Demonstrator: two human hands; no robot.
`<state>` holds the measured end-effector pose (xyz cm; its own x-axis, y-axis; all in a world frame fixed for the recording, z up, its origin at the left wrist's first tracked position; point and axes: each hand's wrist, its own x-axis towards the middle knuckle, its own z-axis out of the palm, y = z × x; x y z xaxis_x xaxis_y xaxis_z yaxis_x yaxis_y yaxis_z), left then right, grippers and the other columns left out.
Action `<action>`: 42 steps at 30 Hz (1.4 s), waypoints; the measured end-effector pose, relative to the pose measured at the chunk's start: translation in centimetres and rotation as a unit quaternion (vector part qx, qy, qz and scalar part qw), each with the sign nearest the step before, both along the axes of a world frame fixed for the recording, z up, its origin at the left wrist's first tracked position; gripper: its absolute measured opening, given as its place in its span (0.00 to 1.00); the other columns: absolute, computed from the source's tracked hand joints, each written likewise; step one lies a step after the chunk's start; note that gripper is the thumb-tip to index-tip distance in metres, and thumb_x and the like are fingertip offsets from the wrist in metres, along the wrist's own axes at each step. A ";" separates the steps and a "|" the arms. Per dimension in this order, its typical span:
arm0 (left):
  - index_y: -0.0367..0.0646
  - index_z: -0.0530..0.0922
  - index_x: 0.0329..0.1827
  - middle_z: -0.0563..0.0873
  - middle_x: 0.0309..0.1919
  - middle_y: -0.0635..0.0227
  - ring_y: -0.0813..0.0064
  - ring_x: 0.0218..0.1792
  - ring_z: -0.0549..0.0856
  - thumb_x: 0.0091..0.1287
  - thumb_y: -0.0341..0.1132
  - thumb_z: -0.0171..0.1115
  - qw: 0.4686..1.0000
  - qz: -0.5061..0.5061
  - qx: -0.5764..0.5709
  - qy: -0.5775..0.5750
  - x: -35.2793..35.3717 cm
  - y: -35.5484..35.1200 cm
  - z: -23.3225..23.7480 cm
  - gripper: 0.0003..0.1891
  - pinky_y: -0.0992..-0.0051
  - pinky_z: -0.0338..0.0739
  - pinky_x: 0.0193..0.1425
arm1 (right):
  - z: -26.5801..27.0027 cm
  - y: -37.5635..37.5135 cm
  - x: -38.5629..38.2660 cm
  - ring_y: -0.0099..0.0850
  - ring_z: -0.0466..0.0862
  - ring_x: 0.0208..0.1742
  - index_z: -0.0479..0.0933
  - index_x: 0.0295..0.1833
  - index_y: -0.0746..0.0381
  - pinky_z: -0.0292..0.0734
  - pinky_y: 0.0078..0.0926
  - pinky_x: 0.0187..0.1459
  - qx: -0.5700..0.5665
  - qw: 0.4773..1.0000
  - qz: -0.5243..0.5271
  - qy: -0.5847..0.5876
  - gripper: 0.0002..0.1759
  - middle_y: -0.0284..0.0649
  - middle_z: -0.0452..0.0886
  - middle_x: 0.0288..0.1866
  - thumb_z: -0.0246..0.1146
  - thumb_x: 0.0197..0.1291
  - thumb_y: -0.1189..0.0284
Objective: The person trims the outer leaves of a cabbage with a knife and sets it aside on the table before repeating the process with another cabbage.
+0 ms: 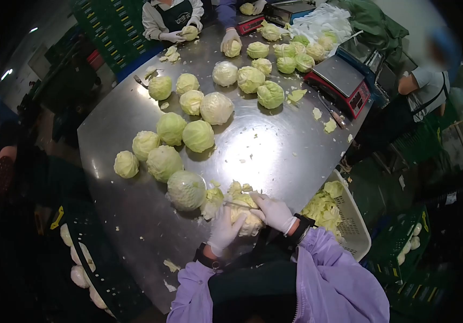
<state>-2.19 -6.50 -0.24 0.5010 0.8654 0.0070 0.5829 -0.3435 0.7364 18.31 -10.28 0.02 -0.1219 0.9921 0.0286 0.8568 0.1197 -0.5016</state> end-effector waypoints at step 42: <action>0.39 0.60 0.74 0.61 0.73 0.42 0.46 0.75 0.58 0.66 0.42 0.64 0.992 -0.112 -0.006 -0.048 -6.7 -1.9 0.5 0.36 0.58 0.55 0.76 | -4.9 4.3 2.0 0.18 0.74 0.28 0.81 0.41 0.67 0.74 0.22 0.32 -0.161 0.917 -0.124 0.344 0.16 0.36 0.80 0.25 0.69 0.59 0.64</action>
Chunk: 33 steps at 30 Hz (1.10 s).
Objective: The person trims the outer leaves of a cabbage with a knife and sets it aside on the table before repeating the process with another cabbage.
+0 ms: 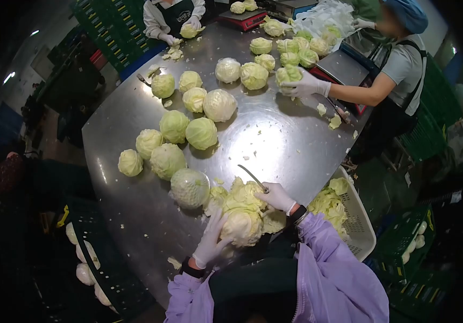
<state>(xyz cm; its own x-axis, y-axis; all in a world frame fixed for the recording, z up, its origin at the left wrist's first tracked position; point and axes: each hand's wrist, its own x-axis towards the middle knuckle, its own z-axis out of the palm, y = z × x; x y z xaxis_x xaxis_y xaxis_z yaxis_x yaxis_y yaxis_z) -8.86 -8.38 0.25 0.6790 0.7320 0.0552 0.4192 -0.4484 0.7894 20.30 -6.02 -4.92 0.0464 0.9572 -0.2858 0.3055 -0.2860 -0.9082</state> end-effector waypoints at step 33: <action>0.40 0.59 0.73 0.61 0.73 0.49 0.40 0.72 0.59 0.41 0.59 0.78 0.979 0.142 0.134 0.055 -0.9 -4.1 -1.7 0.58 0.50 0.57 0.73 | 0.4 -3.5 -4.5 0.36 0.82 0.38 0.77 0.60 0.60 0.77 0.31 0.41 0.015 0.989 0.148 0.008 0.30 0.46 0.83 0.40 0.71 0.55 0.57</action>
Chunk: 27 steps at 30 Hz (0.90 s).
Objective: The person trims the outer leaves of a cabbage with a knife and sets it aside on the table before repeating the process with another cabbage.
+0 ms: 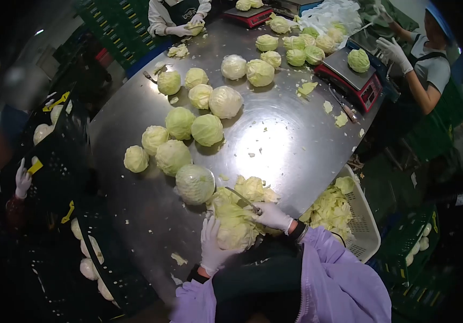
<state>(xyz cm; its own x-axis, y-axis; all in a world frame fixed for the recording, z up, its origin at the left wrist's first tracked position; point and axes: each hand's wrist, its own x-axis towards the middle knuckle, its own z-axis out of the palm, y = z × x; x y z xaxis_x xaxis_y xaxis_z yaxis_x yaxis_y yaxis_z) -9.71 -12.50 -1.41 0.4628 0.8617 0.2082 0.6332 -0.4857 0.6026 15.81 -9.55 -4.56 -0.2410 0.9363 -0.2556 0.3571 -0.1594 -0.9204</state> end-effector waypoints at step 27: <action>0.56 0.68 0.70 0.70 0.69 0.66 0.62 0.69 0.69 0.65 0.52 0.57 0.991 0.028 -0.131 0.001 -2.7 -0.1 -4.6 0.30 0.59 0.59 0.75 | 3.1 -13.3 22.7 0.45 0.84 0.37 0.77 0.57 0.64 0.80 0.37 0.42 0.084 0.802 -0.327 -0.493 0.32 0.46 0.82 0.36 0.76 0.42 0.71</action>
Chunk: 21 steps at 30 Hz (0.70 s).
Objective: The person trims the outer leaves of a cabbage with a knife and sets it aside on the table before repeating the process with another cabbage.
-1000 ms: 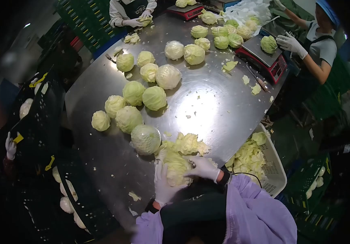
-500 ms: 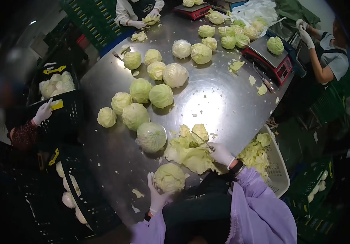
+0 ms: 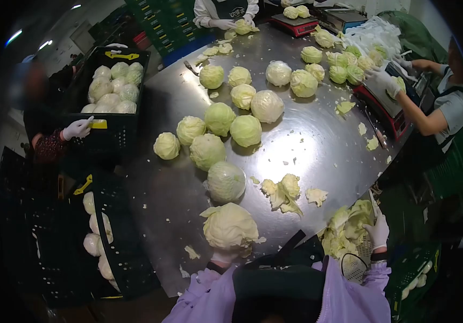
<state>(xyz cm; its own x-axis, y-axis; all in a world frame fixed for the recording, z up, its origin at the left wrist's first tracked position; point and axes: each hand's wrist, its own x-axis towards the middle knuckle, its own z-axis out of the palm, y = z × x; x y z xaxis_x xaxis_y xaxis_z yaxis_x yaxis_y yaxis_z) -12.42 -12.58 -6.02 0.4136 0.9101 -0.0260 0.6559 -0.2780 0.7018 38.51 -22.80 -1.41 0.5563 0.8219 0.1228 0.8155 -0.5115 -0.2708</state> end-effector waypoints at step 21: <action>0.39 0.57 0.75 0.74 0.65 0.56 0.66 0.57 0.81 0.74 0.49 0.53 0.844 0.006 -0.394 -0.364 6.5 4.7 14.5 0.33 0.72 0.77 0.58 | -8.9 12.9 -20.1 0.32 0.81 0.48 0.59 0.73 0.56 0.82 0.26 0.39 0.127 0.156 0.100 0.975 0.51 0.41 0.76 0.60 0.44 0.57 0.28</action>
